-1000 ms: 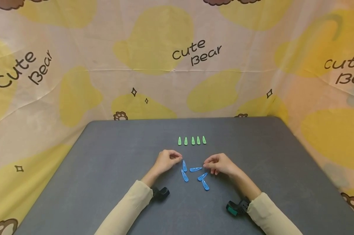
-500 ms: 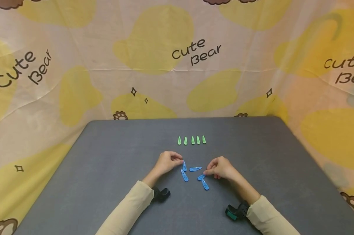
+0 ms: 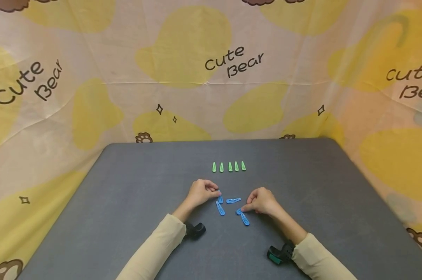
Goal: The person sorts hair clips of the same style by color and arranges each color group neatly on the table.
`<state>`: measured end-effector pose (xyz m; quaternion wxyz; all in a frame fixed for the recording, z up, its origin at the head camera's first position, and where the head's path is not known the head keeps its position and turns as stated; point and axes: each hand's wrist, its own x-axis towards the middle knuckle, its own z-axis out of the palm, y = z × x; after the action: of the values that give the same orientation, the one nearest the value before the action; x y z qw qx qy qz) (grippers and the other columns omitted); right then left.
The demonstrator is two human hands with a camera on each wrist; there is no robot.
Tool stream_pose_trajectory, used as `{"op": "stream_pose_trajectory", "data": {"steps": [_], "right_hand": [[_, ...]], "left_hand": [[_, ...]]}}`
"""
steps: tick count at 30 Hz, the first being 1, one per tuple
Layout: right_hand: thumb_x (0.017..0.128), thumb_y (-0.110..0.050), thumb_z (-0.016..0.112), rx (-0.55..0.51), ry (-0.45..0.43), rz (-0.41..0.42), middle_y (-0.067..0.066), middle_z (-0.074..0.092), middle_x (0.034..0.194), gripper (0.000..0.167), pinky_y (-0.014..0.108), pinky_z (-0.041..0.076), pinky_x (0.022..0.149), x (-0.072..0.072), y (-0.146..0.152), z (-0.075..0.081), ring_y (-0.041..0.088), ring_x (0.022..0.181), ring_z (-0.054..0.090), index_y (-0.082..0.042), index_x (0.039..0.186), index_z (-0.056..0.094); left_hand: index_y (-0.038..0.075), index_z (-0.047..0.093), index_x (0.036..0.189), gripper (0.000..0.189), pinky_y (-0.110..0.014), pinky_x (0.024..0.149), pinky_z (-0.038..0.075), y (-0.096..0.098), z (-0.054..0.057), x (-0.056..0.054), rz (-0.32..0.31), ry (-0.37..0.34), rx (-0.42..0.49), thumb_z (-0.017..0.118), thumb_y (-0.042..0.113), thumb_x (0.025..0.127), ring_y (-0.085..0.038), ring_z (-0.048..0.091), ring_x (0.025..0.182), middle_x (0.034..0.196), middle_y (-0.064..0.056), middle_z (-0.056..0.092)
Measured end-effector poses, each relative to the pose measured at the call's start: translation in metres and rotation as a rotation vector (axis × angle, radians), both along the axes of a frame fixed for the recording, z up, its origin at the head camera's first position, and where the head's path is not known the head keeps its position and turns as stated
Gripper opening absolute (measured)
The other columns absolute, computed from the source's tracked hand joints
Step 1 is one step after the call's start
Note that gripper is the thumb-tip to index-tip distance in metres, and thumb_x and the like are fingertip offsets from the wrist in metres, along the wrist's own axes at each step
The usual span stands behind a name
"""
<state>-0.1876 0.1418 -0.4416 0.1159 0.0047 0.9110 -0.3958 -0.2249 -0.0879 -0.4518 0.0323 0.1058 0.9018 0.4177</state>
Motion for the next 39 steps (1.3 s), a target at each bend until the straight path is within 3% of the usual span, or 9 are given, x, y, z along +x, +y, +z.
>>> {"op": "stream_pose_trajectory", "data": {"steps": [9, 16, 20, 26, 33, 39], "right_hand": [[0.066, -0.005, 0.084, -0.1, -0.028, 0.006, -0.006, 0.052, 0.052, 0.019, 0.022, 0.035, 0.044, -0.002, -0.003, -0.003, 0.007, 0.043, 0.045, -0.003, 0.073, 0.066], [0.072, 0.003, 0.077, -0.211, -0.001, 0.126, -0.004, 0.049, 0.056, 0.017, 0.021, 0.037, 0.046, -0.005, -0.001, -0.006, 0.008, 0.047, 0.045, 0.004, 0.082, 0.063], [0.071, 0.005, 0.075, -0.217, 0.044, 0.161, -0.002, 0.053, 0.061, 0.017, 0.022, 0.042, 0.049, -0.005, -0.002, -0.008, 0.008, 0.051, 0.047, 0.004, 0.081, 0.062], [0.069, 0.006, 0.075, -0.194, 0.092, 0.138, 0.004, 0.061, 0.07, 0.017, 0.024, 0.041, 0.052, -0.004, -0.005, -0.008, 0.01, 0.058, 0.049, 0.002, 0.08, 0.063], [0.072, 0.007, 0.072, -0.227, 0.07, 0.13, 0.006, 0.061, 0.07, 0.016, 0.025, 0.043, 0.053, -0.003, -0.005, -0.011, 0.011, 0.059, 0.051, 0.003, 0.084, 0.062], [0.071, 0.008, 0.07, -0.237, 0.065, 0.124, 0.008, 0.063, 0.071, 0.019, 0.025, 0.044, 0.054, -0.002, -0.005, -0.009, 0.011, 0.06, 0.052, 0.004, 0.088, 0.063]], "left_hand": [[0.006, 0.075, 0.081, 0.02, -0.018, 0.058, 0.041, 0.004, 0.003, 0.0, 0.05, -0.023, -0.044, 0.085, 0.019, 0.071, -0.003, 0.052, 0.06, 0.072, -0.005, 0.071], [0.006, 0.075, 0.08, 0.018, -0.018, 0.058, 0.04, 0.005, 0.005, 0.001, 0.047, -0.006, -0.071, 0.085, 0.018, 0.071, -0.004, 0.051, 0.06, 0.071, -0.005, 0.07], [0.005, 0.074, 0.08, 0.017, -0.017, 0.058, 0.04, 0.005, 0.005, 0.002, 0.041, 0.001, -0.075, 0.084, 0.017, 0.072, -0.005, 0.052, 0.06, 0.071, -0.006, 0.07], [0.005, 0.073, 0.08, 0.014, -0.018, 0.059, 0.042, 0.005, 0.004, 0.001, 0.029, 0.001, -0.035, 0.082, 0.013, 0.073, -0.005, 0.053, 0.061, 0.073, -0.007, 0.069], [0.002, 0.073, 0.081, 0.011, -0.017, 0.059, 0.048, -0.001, 0.004, 0.0, -0.002, 0.037, 0.029, 0.08, 0.006, 0.073, -0.01, 0.066, 0.063, 0.076, -0.012, 0.074], [0.002, 0.073, 0.083, 0.01, -0.018, 0.06, 0.049, -0.004, 0.003, -0.006, -0.035, 0.027, 0.031, 0.078, 0.006, 0.075, -0.008, 0.065, 0.064, 0.077, -0.012, 0.074]]}}
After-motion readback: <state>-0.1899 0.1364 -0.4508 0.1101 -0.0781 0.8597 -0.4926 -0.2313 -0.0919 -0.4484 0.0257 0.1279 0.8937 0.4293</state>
